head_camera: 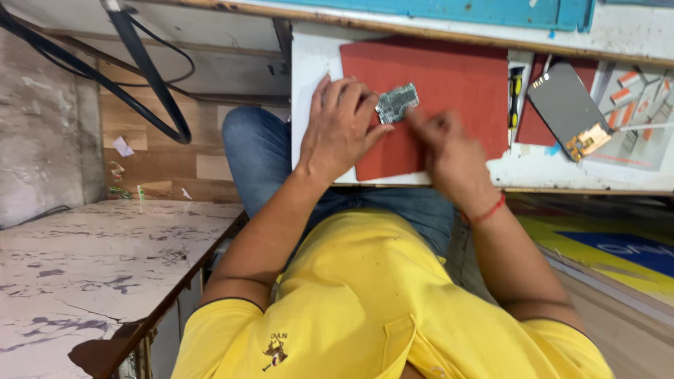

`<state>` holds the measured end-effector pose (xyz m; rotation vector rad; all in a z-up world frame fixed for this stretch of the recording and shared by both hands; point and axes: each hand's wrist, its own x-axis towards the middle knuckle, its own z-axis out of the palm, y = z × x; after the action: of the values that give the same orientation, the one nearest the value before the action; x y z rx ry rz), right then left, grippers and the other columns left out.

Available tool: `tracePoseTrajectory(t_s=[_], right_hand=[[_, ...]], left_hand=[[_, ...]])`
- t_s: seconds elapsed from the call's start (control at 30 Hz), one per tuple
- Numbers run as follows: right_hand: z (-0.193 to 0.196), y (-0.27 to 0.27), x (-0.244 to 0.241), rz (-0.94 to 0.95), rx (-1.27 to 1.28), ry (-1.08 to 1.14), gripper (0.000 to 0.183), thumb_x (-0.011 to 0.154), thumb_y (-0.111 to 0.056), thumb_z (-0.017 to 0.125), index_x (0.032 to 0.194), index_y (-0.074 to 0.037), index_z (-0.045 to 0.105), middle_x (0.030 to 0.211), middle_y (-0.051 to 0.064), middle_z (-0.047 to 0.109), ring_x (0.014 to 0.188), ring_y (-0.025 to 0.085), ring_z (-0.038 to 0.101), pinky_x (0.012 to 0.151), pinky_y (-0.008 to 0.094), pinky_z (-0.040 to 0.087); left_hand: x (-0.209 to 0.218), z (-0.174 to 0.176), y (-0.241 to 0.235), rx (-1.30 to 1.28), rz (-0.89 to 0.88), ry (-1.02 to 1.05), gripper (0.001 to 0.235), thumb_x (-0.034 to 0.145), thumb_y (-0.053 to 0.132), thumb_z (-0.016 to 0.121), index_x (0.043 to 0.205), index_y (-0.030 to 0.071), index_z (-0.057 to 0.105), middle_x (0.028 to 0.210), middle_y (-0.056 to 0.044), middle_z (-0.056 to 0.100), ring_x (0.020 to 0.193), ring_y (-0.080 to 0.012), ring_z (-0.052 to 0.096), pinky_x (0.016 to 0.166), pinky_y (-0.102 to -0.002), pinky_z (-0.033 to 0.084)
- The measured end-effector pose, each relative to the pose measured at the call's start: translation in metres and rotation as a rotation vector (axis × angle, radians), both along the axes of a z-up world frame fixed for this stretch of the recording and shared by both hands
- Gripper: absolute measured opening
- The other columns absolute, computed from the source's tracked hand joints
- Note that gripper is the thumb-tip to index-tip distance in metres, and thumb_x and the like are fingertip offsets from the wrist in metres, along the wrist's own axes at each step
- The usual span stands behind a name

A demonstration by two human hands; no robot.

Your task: The person uses a small tool to scrape or clean a circuit board placed on a red mat. They then use a hot air gun to apply heat to the same circuit board. The person handles the circuit board and tools throughout the clip.

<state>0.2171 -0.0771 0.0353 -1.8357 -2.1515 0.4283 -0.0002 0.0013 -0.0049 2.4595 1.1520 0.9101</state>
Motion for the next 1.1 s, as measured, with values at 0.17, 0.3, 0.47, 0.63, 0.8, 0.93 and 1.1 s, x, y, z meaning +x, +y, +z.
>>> tracePoseTrajectory(t_s=[0.17, 0.3, 0.47, 0.63, 0.8, 0.93, 1.1], right_hand=[[0.005, -0.005, 0.002, -0.073, -0.055, -0.052, 0.061, 0.090, 0.004, 0.058, 0.145, -0.022, 0.063, 0.111, 0.017, 0.064, 0.079, 0.041, 0.066, 0.065, 0.050, 0.054], [0.005, -0.001, -0.004, 0.049, -0.137, 0.011, 0.056, 0.090, 0.000, 0.062, 0.142, -0.022, 0.064, 0.106, 0.016, 0.063, 0.077, 0.040, 0.067, 0.066, 0.050, 0.054], [-0.002, -0.007, 0.002, 0.001, -0.006, 0.045, 0.066, 0.087, 0.007, 0.057, 0.147, -0.019, 0.061, 0.112, 0.017, 0.063, 0.085, 0.040, 0.068, 0.072, 0.048, 0.057], [0.004, -0.004, -0.005, -0.059, -0.043, 0.006, 0.064, 0.089, 0.007, 0.057, 0.147, -0.019, 0.062, 0.111, 0.018, 0.063, 0.080, 0.039, 0.067, 0.068, 0.049, 0.056], [0.007, 0.002, -0.014, 0.056, -0.076, 0.005, 0.058, 0.091, 0.001, 0.060, 0.146, -0.018, 0.061, 0.106, 0.017, 0.064, 0.077, 0.039, 0.067, 0.062, 0.048, 0.055], [-0.005, -0.001, -0.006, -0.062, 0.003, 0.033, 0.056, 0.096, 0.002, 0.057, 0.149, -0.017, 0.059, 0.107, 0.017, 0.064, 0.081, 0.038, 0.067, 0.069, 0.048, 0.056], [-0.014, -0.002, -0.001, 0.033, 0.043, 0.066, 0.063, 0.088, 0.005, 0.056, 0.148, -0.014, 0.060, 0.107, 0.021, 0.063, 0.084, 0.040, 0.066, 0.072, 0.048, 0.056]], left_hand=[[-0.003, 0.002, 0.000, -0.057, -0.041, -0.042, 0.053, 0.083, 0.039, 0.088, 0.119, 0.004, 0.069, 0.114, -0.008, 0.057, 0.117, -0.0286, 0.053, 0.115, -0.057, 0.035], [-0.008, 0.011, 0.002, -0.076, -0.033, -0.048, 0.052, 0.081, 0.039, 0.088, 0.116, 0.005, 0.070, 0.115, -0.007, 0.057, 0.118, -0.0288, 0.053, 0.115, -0.055, 0.036], [-0.008, 0.006, 0.000, -0.061, -0.050, -0.069, 0.050, 0.085, 0.037, 0.089, 0.118, 0.005, 0.070, 0.114, -0.009, 0.057, 0.116, -0.0301, 0.052, 0.114, -0.055, 0.035], [-0.006, 0.006, 0.001, -0.055, -0.045, -0.064, 0.050, 0.084, 0.037, 0.088, 0.118, 0.005, 0.070, 0.115, -0.008, 0.057, 0.118, -0.0292, 0.053, 0.116, -0.055, 0.035], [-0.007, 0.011, 0.001, -0.047, -0.044, -0.050, 0.050, 0.083, 0.037, 0.088, 0.116, 0.004, 0.070, 0.115, -0.009, 0.058, 0.118, -0.0309, 0.053, 0.114, -0.054, 0.036], [-0.005, 0.008, 0.000, -0.068, -0.042, -0.063, 0.050, 0.082, 0.037, 0.088, 0.116, 0.005, 0.071, 0.113, -0.008, 0.058, 0.117, -0.0297, 0.054, 0.113, -0.055, 0.036], [-0.005, 0.007, -0.001, -0.058, -0.034, -0.056, 0.050, 0.082, 0.036, 0.088, 0.116, 0.004, 0.071, 0.115, -0.009, 0.058, 0.118, -0.0305, 0.053, 0.114, -0.054, 0.036]])
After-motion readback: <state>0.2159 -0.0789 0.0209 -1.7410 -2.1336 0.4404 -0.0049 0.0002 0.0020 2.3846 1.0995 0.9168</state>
